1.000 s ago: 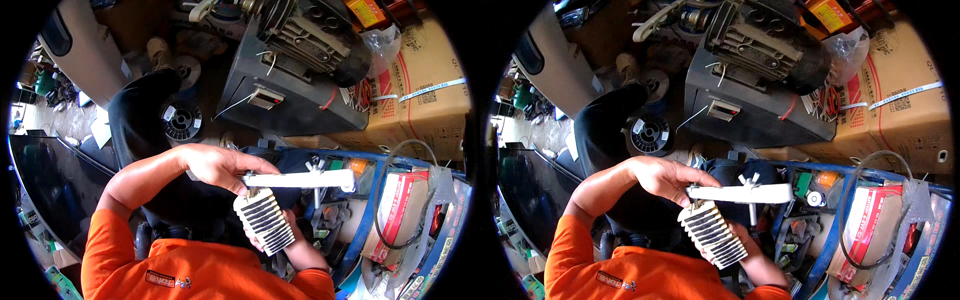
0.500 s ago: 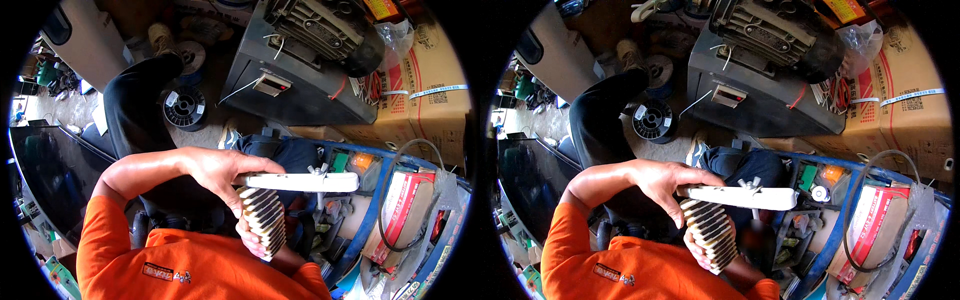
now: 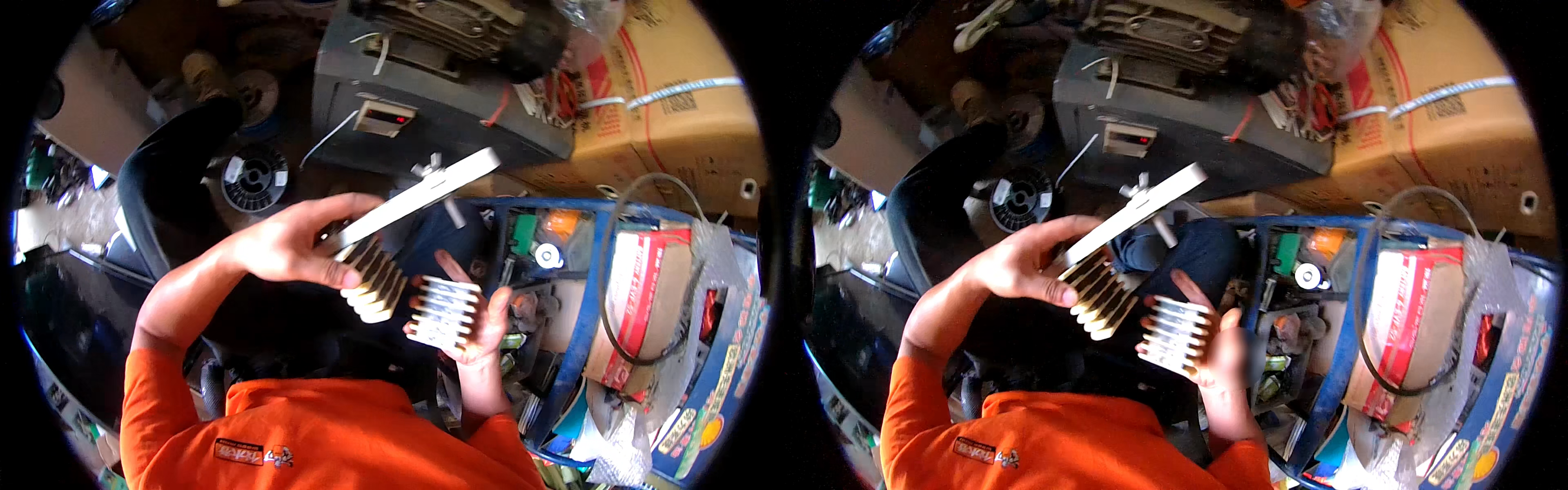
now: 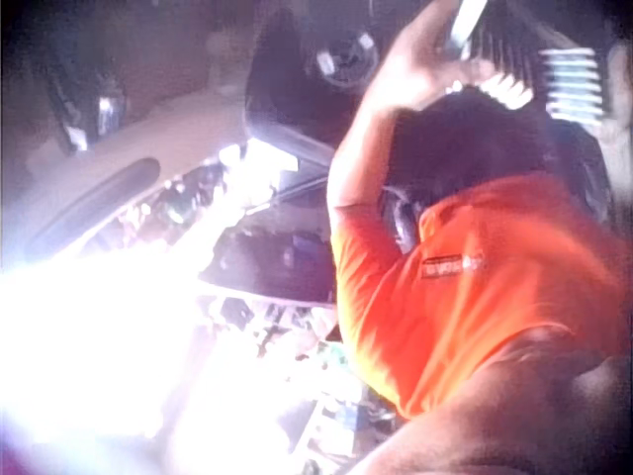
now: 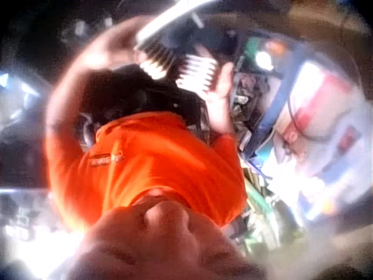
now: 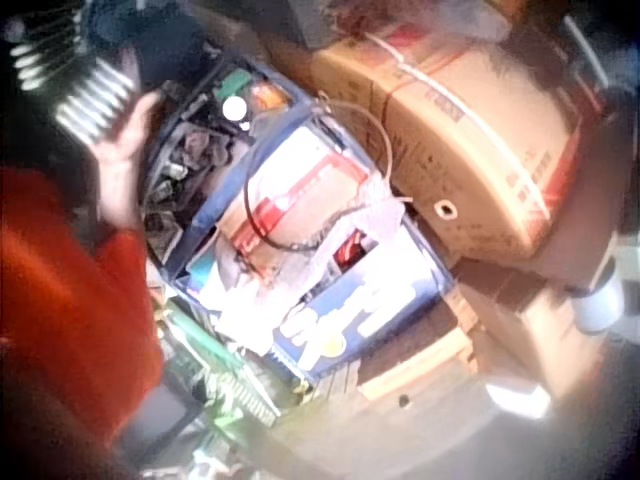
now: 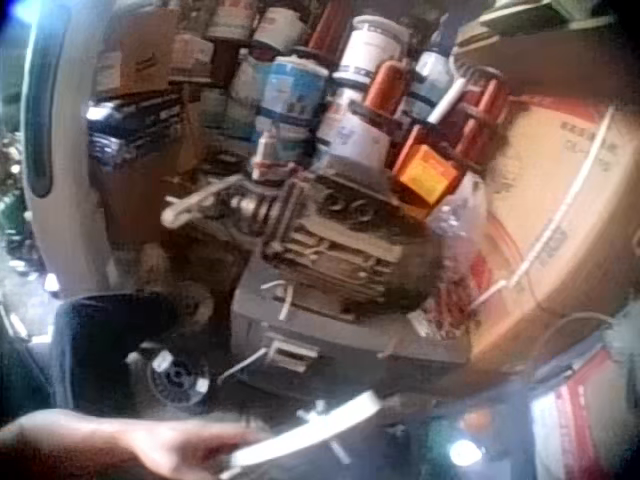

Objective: The person sits in a workshop and winds white wire onto a wooden slotted bobbin using a motorized winding machine. They manually guide the wire into the slots as the bobbin rotates, then remove the finished coil from the machine.

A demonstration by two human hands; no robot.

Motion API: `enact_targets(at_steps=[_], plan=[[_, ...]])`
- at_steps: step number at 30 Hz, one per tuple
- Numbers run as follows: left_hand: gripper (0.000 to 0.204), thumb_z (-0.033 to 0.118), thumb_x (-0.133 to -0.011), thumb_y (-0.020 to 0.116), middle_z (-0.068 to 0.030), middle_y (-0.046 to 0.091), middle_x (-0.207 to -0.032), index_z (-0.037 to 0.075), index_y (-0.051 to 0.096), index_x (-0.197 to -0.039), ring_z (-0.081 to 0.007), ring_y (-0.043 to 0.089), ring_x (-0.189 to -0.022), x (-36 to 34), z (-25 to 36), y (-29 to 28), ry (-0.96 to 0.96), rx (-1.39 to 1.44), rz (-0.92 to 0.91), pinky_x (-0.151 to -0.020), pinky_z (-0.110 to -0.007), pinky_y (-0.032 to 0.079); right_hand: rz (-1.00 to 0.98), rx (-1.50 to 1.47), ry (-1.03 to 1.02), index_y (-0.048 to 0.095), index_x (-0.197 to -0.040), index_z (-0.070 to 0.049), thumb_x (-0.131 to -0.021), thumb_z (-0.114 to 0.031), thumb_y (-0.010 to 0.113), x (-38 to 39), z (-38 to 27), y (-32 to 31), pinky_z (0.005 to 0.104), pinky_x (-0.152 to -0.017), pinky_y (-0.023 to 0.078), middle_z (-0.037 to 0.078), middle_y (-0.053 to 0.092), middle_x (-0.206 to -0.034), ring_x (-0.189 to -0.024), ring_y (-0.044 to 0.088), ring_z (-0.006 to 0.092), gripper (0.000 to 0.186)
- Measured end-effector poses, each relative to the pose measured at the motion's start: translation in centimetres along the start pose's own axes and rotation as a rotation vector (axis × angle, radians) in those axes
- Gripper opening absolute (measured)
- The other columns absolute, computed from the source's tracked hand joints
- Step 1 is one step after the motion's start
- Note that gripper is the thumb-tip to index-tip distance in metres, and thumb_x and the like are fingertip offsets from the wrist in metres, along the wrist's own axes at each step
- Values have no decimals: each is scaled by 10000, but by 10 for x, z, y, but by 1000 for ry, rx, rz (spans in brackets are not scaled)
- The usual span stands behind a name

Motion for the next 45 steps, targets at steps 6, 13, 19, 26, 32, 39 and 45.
enact_targets(at_steps=[6,13,19,26,32,39,45], plan=[[795,273,-762,781,-141,544,-1226,-7,362,-1377,-228,502,-1150,-2,-16,19,-89,-16,-60,-990,-350,392,91,805,-248,213,-1449,-32,-597,-122,835,2,-38,18,387,-909,487,254,456,-1311,-1091,568,282,1059],[784,208,-778,768,-153,547,-1227,-8,338,-1397,-229,514,-1146,-2,-8,28,-75,-99,-128,-982,-347,411,168,1272,-375,317,-1385,71,-600,-116,862,3,-66,46,304,-974,397,156,521,-1252,-1121,521,188,973],[781,212,-782,756,-208,511,-1260,-2,333,-1403,-289,526,-1159,-2,-7,27,-16,-329,-105,-977,-354,423,182,1471,-379,402,-1318,64,-645,-125,855,-8,-69,59,301,-897,457,115,597,-1122,-1012,580,166,833],[861,301,-791,754,-217,474,-1317,-47,277,-1416,-301,485,-1208,12,-11,12,-162,-238,-98,-1001,-352,388,147,878,-81,447,-1253,42,-713,9,748,-59,-63,66,273,-726,524,110,622,-1012,-861,624,157,619],[882,256,-820,725,-120,492,-1296,-12,181,-1460,-191,462,-1186,32,13,-26,-8,174,49,-1019,-343,355,2,1246,-476,424,-1295,72,-808,-108,729,-119,-74,168,229,-728,487,114,594,-1088,-835,589,114,602],[797,300,-772,724,-198,576,-1135,-28,315,-1371,-308,584,-1068,113,127,-128,587,334,594,-961,-430,459,-137,1183,-562,498,-1243,38,-932,-438,533,-192,-63,241,263,-698,494,156,632,-1046,-792,636,161,570],[443,273,-893,556,-86,609,-981,42,470,-1261,-154,632,-777,150,168,-263,373,36,1005,-557,-274,551,-86,961,-422,394,-1260,108,-901,-361,617,-302,-7,231,240,-486,492,96,643,-761,-595,620,133,632]])
Point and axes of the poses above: each hand's wrist, its own x-axis away from the middle knuckle, its own y-axis out of the palm, z = x × y, the point moved 10 cm from there along -x, towards the middle knuckle
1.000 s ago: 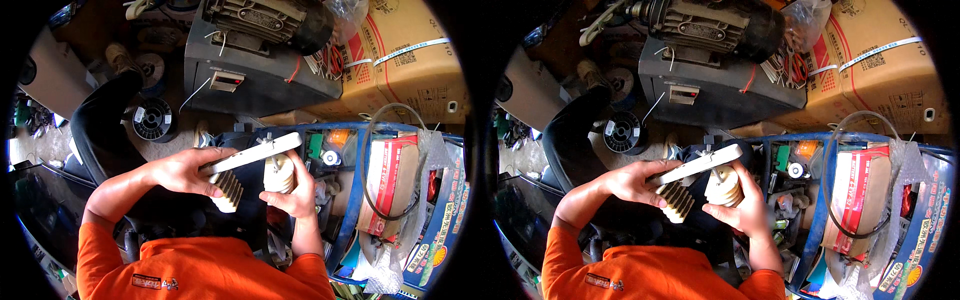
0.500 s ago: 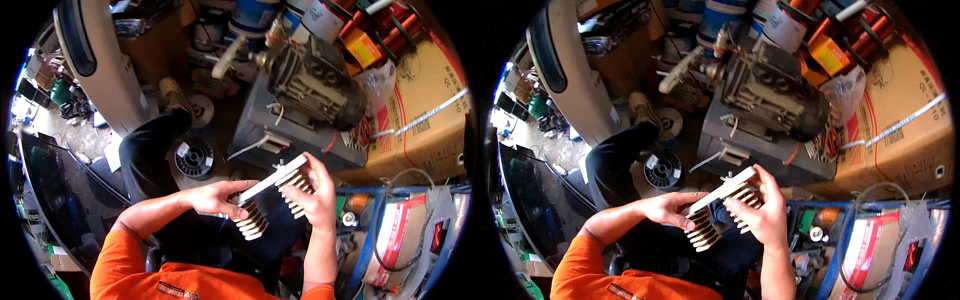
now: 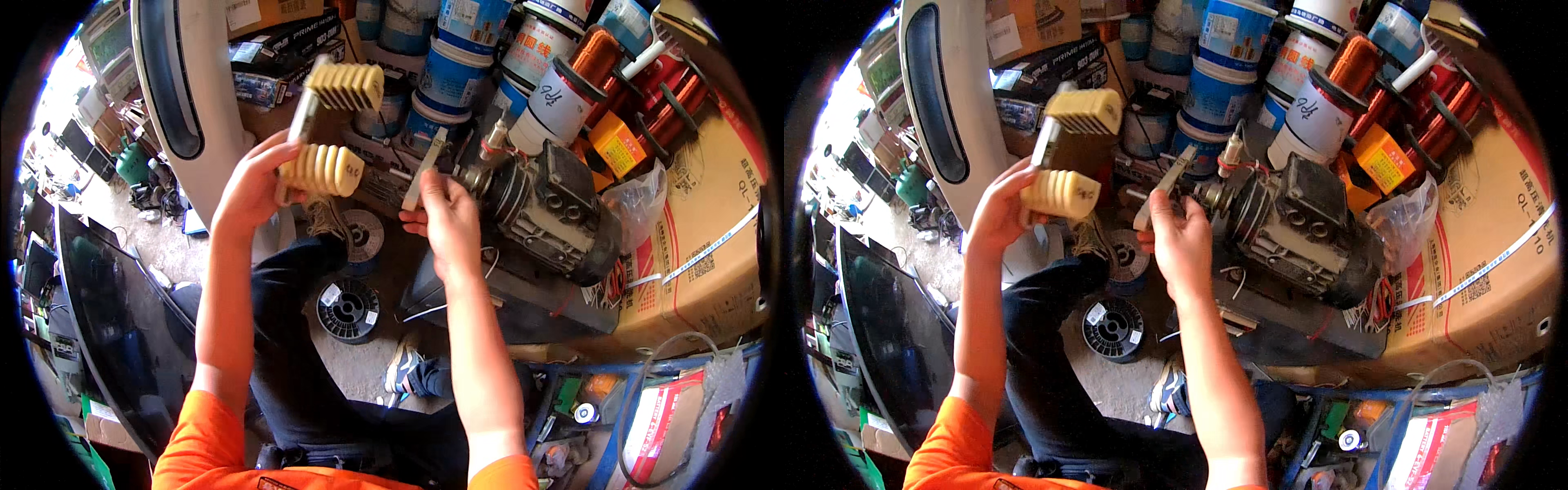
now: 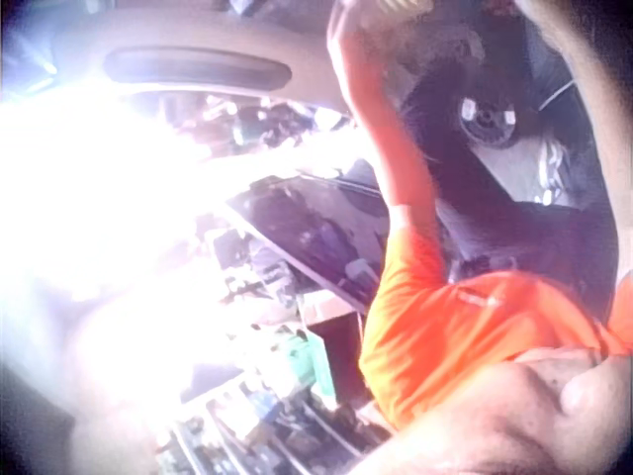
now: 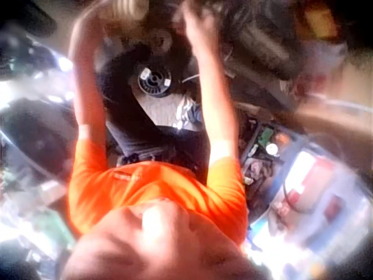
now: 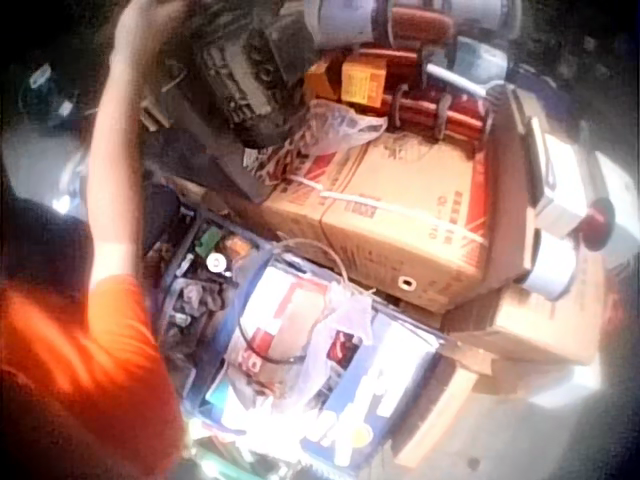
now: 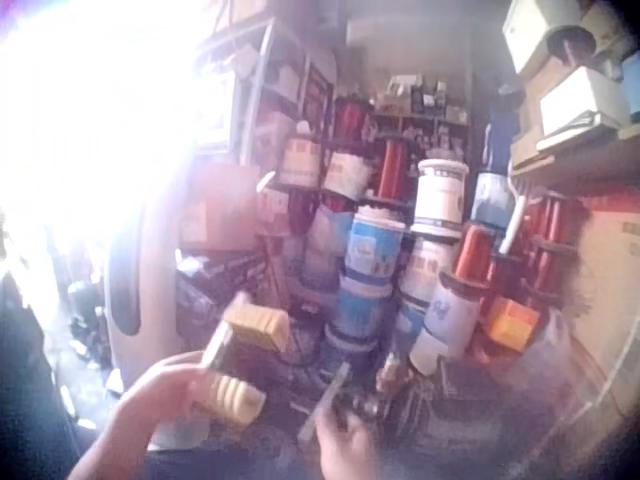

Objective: The person sits in a workshop and winds white wire onto a wooden slotted bobbin using a motorized winding machine. They manually guide the wire into the slots as the bobbin rotates, then remove the finished coil from the machine.

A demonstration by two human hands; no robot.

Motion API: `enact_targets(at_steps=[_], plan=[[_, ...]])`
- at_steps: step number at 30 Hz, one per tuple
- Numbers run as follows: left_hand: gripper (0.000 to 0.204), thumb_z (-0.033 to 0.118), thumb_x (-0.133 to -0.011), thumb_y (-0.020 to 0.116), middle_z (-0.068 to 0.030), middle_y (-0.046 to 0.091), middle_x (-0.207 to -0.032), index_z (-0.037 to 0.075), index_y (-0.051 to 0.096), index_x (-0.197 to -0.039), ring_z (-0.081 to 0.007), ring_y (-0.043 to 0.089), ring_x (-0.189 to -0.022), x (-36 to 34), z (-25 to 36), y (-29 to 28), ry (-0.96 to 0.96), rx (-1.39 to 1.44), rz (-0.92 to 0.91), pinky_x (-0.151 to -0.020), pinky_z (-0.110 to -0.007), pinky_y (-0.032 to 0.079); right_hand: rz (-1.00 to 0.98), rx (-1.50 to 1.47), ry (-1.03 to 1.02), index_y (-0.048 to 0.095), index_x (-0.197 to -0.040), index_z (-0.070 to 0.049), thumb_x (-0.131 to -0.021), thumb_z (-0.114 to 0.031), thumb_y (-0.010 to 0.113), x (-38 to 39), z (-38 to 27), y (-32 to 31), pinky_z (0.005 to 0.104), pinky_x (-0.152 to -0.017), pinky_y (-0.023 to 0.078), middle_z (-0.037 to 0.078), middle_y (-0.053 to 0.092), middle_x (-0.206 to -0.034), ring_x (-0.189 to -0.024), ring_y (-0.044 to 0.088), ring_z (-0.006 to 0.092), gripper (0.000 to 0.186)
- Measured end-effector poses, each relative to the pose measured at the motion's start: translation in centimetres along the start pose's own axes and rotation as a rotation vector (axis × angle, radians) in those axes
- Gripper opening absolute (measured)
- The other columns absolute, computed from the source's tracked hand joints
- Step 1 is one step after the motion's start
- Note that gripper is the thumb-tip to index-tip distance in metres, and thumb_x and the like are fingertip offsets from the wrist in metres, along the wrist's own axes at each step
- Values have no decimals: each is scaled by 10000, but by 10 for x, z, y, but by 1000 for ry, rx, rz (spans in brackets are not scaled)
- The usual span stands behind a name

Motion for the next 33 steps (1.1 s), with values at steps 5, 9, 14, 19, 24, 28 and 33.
enact_targets(at_steps=[5,9,14,19,24,28,33], plan=[[329,305,-881,610,-21,603,-942,100,545,-1130,-119,599,-821,-50,-72,-8,-217,45,-51,-591,-286,537,58,8,-13,380,-1307,46,-883,-148,627,-3,13,10,237,-457,488,105,639,-792,-597,619,136,527],[348,306,-894,587,-19,617,-969,116,537,-1182,-112,603,-837,-58,-86,11,-268,99,-169,-612,-282,534,41,78,-65,404,-1328,-4,-887,-125,624,-4,16,9,228,-462,484,103,638,-818,-620,628,143,507],[355,347,-899,571,-6,625,-976,135,545,-1183,-101,601,-838,-58,-89,21,-267,44,-193,-620,-267,520,12,116,-79,409,-1339,-10,-891,-131,624,-3,14,5,220,-458,468,81,631,-808,-613,617,126,511],[291,340,-900,571,-7,623,-962,134,562,-1105,-103,603,-826,-61,-92,20,-298,34,-207,-597,-265,523,49,216,-131,406,-1345,16,-887,-133,624,-1,9,2,225,-448,460,61,612,-777,-590,578,93,529],[280,336,-896,581,-11,622,-959,127,571,-1082,-100,604,-823,-60,-90,25,-308,16,-227,-598,-259,529,23,250,-73,409,-1359,-4,-896,-152,623,-1,7,-2,216,-461,458,77,630,-820,-607,610,119,531],[342,341,-889,596,-13,618,-959,108,565,-1137,-99,603,-827,-48,-75,29,-236,-36,-153,-604,-254,528,17,304,-76,409,-1361,-1,-896,-153,621,1,4,-4,218,-469,468,79,632,-828,-604,611,120,533],[426,354,-882,605,-26,613,-987,89,546,-1210,-98,599,-841,-41,-59,34,-153,-132,-140,-610,-249,524,36,333,-174,428,-1332,44,-876,-101,623,-1,1,-4,249,-482,474,59,627,-730,-563,573,89,516]])
Point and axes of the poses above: each hand's wrist, its own x-axis away from the middle knuckle, its own y-axis out of the palm, z = x × y, the point moved 10 cm from there along -x, towards the middle knuckle
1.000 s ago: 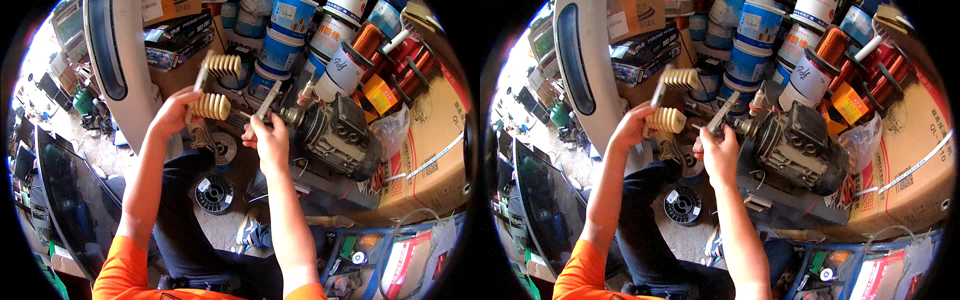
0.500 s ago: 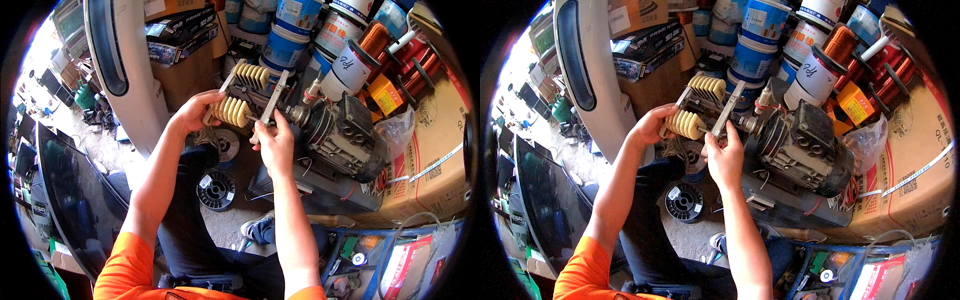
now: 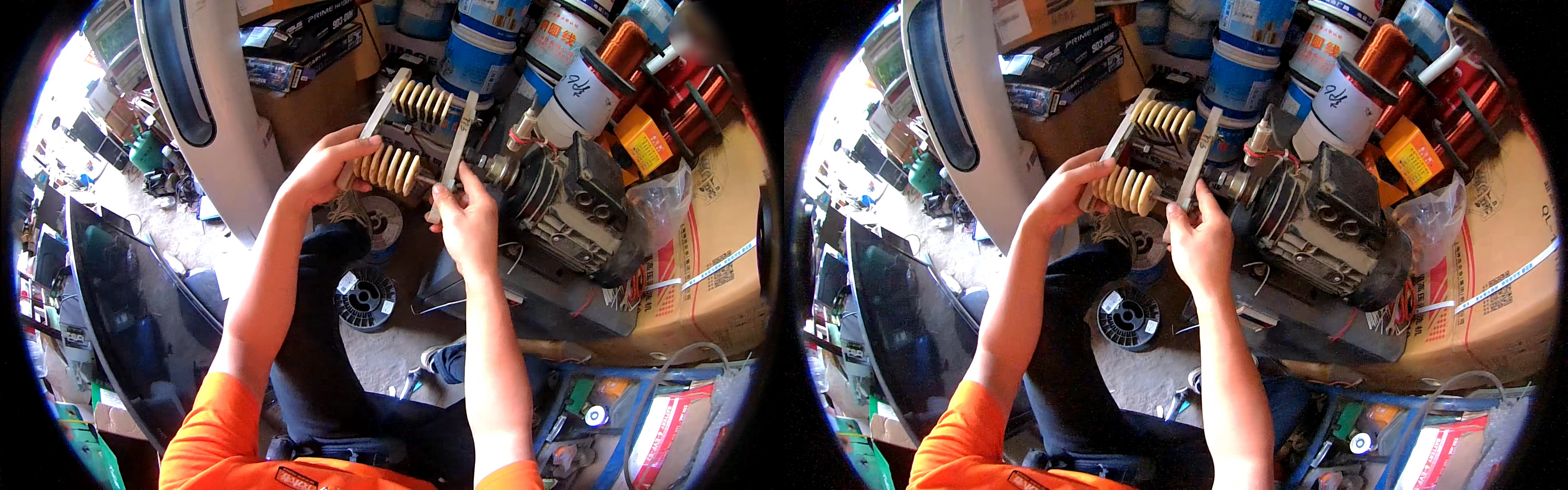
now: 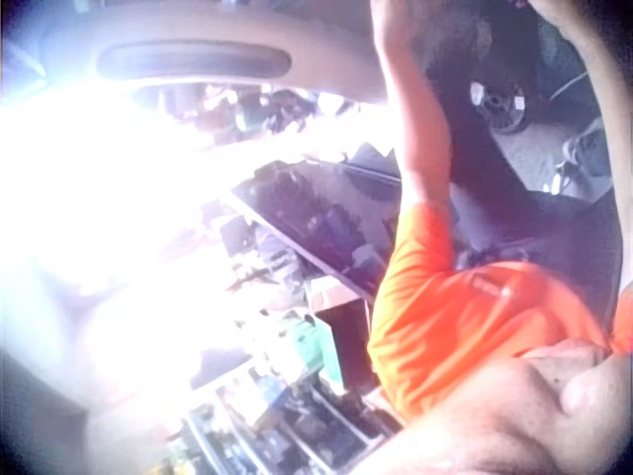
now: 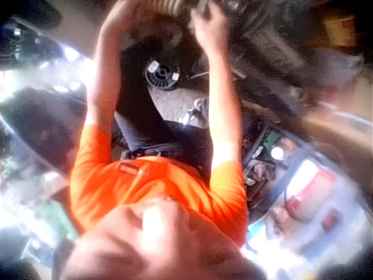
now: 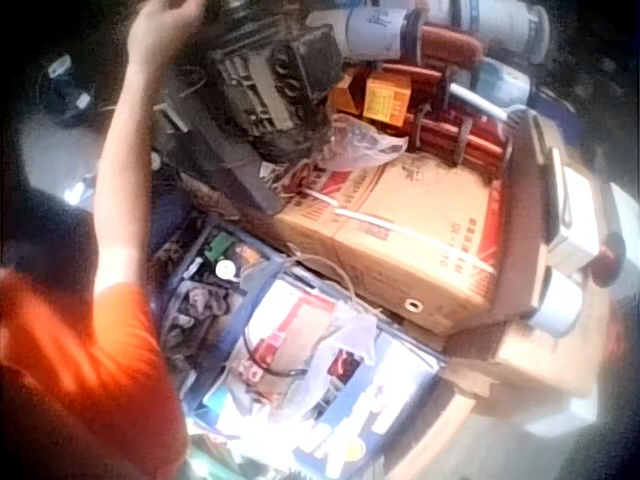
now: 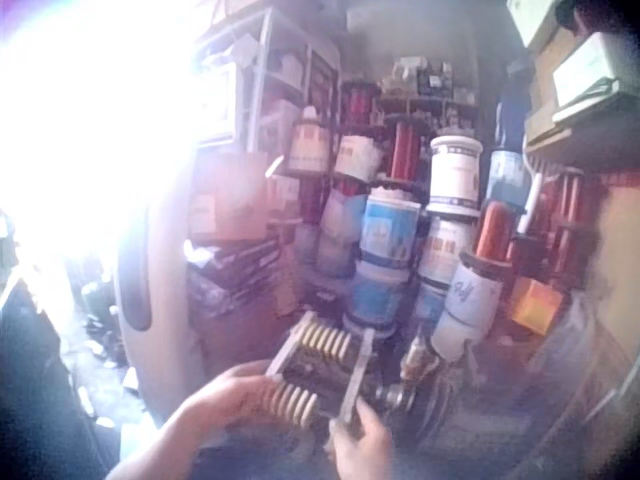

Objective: The person sits in a workshop and winds white wire onto a wooden slotted bobbin using a motorized winding machine. They manually guide the wire into the slots as the bobbin rotates, then remove the finished coil from the machine.

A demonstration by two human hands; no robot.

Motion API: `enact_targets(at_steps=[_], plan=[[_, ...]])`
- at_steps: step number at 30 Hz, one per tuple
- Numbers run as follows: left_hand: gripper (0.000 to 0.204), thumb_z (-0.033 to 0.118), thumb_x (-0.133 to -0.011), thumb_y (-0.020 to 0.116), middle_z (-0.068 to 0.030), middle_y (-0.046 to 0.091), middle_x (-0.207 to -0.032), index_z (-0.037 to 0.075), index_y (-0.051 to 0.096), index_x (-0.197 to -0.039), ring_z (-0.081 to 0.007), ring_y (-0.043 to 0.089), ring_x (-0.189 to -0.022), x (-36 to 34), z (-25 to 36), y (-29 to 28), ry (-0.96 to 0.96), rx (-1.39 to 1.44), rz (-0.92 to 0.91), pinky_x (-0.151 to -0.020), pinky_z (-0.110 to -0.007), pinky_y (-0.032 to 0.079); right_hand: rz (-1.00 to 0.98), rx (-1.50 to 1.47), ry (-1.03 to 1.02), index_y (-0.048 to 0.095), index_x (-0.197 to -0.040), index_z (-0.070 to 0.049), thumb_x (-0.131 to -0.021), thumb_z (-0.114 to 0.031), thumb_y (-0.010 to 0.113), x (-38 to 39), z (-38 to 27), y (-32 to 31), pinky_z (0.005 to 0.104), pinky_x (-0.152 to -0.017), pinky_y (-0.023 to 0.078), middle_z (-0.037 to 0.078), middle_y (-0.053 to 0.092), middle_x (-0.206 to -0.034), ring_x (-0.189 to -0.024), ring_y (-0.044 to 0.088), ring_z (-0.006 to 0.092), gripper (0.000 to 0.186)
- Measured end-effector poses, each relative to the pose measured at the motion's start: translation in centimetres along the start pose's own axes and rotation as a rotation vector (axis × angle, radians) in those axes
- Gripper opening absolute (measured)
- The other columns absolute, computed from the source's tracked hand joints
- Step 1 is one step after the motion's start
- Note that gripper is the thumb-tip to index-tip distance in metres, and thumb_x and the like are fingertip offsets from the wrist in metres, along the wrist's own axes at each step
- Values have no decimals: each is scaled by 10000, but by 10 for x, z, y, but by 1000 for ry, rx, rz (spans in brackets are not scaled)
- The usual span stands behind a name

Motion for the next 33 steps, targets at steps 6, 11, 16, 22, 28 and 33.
enact_targets(at_steps=[6,11,16,22,28,33], plan=[[440,364,-872,618,-46,623,-1002,75,552,-1198,-110,604,-854,-7,3,10,-55,-29,-11,-610,-248,529,-32,-104,35,427,-1330,46,-889,-134,623,0,6,3,247,-465,481,77,640,-788,-572,583,93,515],[456,365,-865,631,-52,623,-1012,71,545,-1203,-117,607,-866,-7,-4,9,-24,-7,-27,-616,-269,539,-64,11,5,416,-1354,-5,-928,-156,574,3,2,12,228,-511,506,60,635,-825,-610,611,105,479],[454,352,-867,629,-42,627,-1003,81,538,-1219,-117,602,-881,-7,-2,16,-9,4,-34,-640,-282,532,-56,-6,-32,339,-1396,-5,-925,-176,584,6,13,9,238,-515,502,79,626,-838,-624,606,113,557],[493,345,-876,616,-47,628,-1019,81,505,-1278,-116,610,-863,-13,-2,7,-1,-33,-29,-617,-269,535,58,-90,-32,341,-1359,60,-901,-112,609,54,10,-14,219,-605,495,106,632,-898,-671,605,90,558],[514,398,-851,641,-54,619,-1026,79,530,-1238,-128,593,-882,-16,0,17,14,-70,-30,-663,-288,522,45,173,151,603,-1114,31,-891,-81,611,155,77,-89,222,-634,501,56,653,-776,-703,615,85,250],[487,424,-857,628,-42,608,-971,74,553,-1187,-112,586,-848,-8,-2,13,14,-130,-3,-644,-271,516,259,283,388,633,-1052,29,-895,-99,601,231,120,-196,241,-602,507,71,671,-804,-677,608,93,205]])
Point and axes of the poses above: each hand's wrist, its own x-axis away from the middle knuckle, its own y-axis out of the palm, z = x × y, the point moved 10 cm from there along -x, towards the middle knuckle
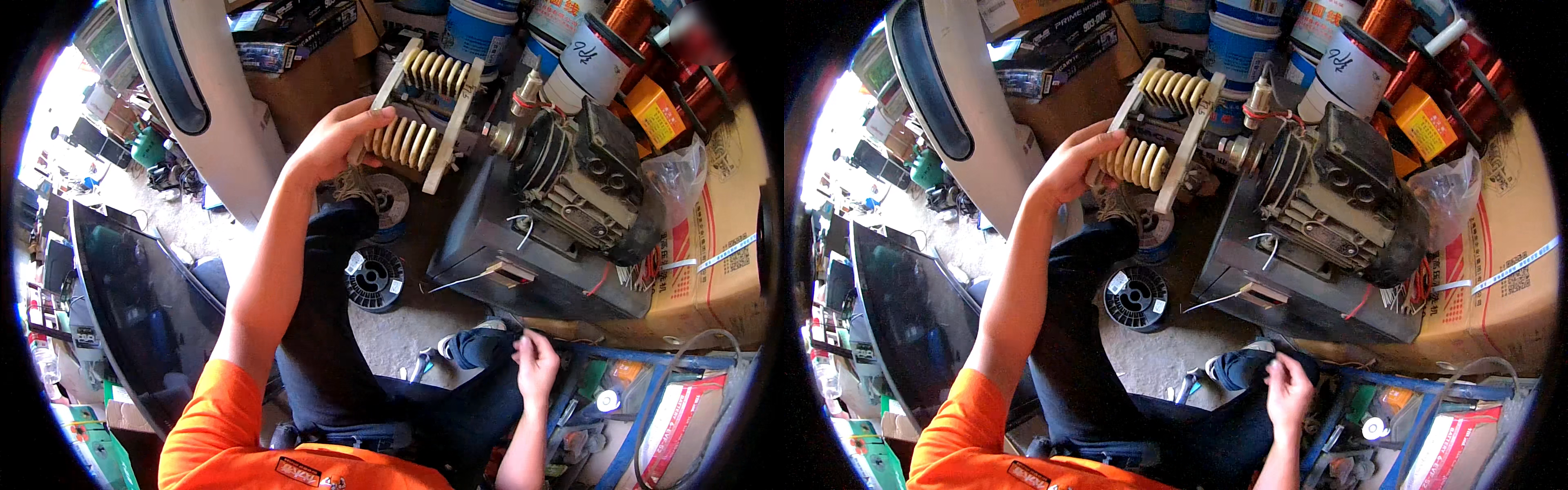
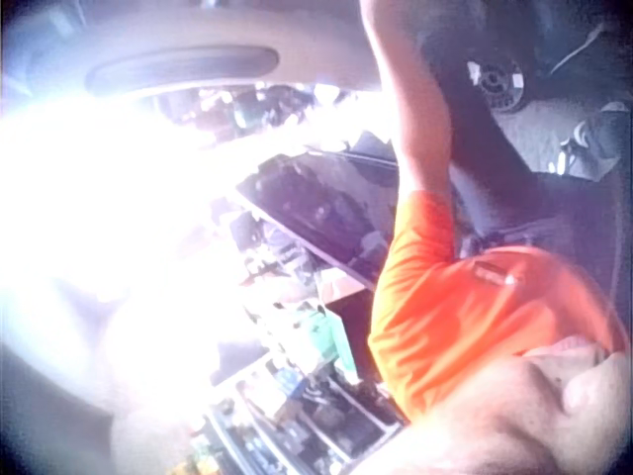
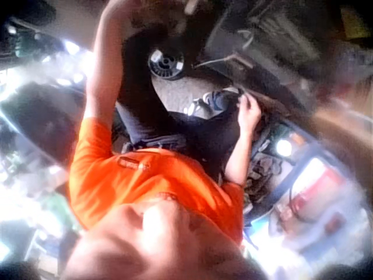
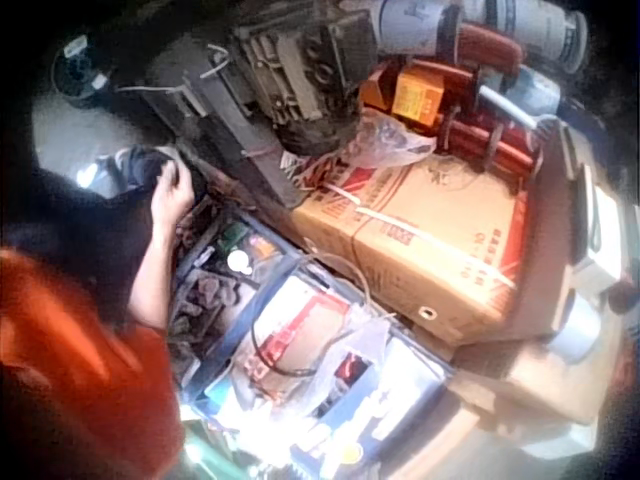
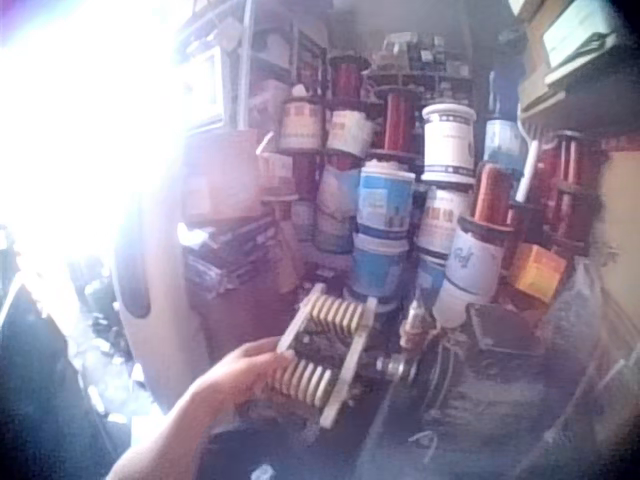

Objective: The person sits in a workshop and winds white wire onto a wooden slotted bobbin using a motorized winding machine. They manually guide the wire into the slots as the bobbin rotates, then remove the finished coil from the machine.

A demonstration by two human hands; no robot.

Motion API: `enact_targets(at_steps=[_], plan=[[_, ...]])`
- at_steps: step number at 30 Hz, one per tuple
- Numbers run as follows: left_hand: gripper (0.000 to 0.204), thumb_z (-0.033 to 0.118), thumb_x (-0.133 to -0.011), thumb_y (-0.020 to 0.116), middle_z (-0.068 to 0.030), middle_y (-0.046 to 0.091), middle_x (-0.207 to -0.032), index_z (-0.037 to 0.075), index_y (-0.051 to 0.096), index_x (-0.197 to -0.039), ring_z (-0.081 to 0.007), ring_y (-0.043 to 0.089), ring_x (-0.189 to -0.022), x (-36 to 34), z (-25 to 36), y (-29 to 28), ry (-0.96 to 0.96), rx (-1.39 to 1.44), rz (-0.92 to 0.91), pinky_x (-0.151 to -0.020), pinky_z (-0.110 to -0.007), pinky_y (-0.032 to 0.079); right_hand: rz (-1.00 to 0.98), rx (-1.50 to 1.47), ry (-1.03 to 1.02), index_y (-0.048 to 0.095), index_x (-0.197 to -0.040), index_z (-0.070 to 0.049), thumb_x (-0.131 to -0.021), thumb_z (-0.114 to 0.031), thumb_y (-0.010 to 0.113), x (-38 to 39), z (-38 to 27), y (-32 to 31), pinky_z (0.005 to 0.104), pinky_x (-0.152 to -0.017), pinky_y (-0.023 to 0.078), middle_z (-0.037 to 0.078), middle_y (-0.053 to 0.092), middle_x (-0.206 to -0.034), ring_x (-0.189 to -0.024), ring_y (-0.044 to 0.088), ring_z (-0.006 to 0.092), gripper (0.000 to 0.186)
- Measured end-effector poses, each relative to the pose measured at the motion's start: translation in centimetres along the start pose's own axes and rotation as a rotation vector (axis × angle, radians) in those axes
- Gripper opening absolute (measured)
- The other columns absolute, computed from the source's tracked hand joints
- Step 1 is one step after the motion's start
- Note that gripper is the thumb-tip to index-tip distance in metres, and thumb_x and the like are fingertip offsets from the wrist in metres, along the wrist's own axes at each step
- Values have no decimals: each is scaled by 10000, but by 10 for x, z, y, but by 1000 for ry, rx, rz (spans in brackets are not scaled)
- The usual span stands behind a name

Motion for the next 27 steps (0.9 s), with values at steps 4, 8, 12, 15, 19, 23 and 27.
enact_targets(at_steps=[4,8,12,15,19,23,27], plan=[[486,419,-861,622,-51,610,-988,69,552,-1192,-114,584,-857,-1,5,5,-9,-27,11,-646,-270,510,-3,386,-1,649,-1021,22,-849,-154,650,6,43,-31,312,-621,514,144,674,-764,-665,645,189,246],[507,410,-866,612,-52,613,-1003,72,533,-1235,-119,583,-863,1,1,-1,23,-7,45,-664,-280,507,-215,523,38,641,-1054,1,-823,-245,655,9,33,16,400,-726,510,201,670,-842,-802,666,336,338],[532,418,-864,605,-49,611,-979,69,520,-1255,-121,568,-863,1,1,0,1,-26,46,-663,-276,495,-300,711,70,632,-1096,-23,-810,-267,657,13,45,32,395,-773,504,194,674,-906,-869,656,340,378],[534,431,-862,607,-47,609,-977,70,529,-1247,-119,559,-859,-1,1,2,15,-53,36,-651,-265,485,-324,728,73,633,-1092,-30,-818,-258,651,16,46,35,397,-796,502,192,674,-930,-901,649,344,356],[525,437,-857,613,-43,611,-971,70,546,-1227,-117,556,-851,-3,-1,-1,60,-64,36,-644,-266,478,-346,760,49,640,-1063,-19,-806,-236,671,18,50,43,387,-795,505,202,671,-926,-888,656,336,338],[518,440,-853,614,-34,614,-956,73,556,-1215,-118,557,-835,-3,-1,1,79,-35,30,-640,-270,472,-405,710,77,635,-1064,-15,-812,-225,672,22,52,56,388,-774,507,199,673,-917,-883,657,338,330],[527,432,-854,610,-30,616,-950,81,546,-1243,-111,552,-815,-2,2,4,75,-32,38,-630,-259,461,-595,532,69,627,-1092,-1,-831,-196,670,21,1,78,332,-734,516,165,684,-887,-796,667,197,328]])
Point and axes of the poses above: each hand's wrist, its own x-axis away from the middle knuckle, its own y-axis out of the palm, z = x × y, the point moved 10 cm from there along -x, towards the middle knuckle
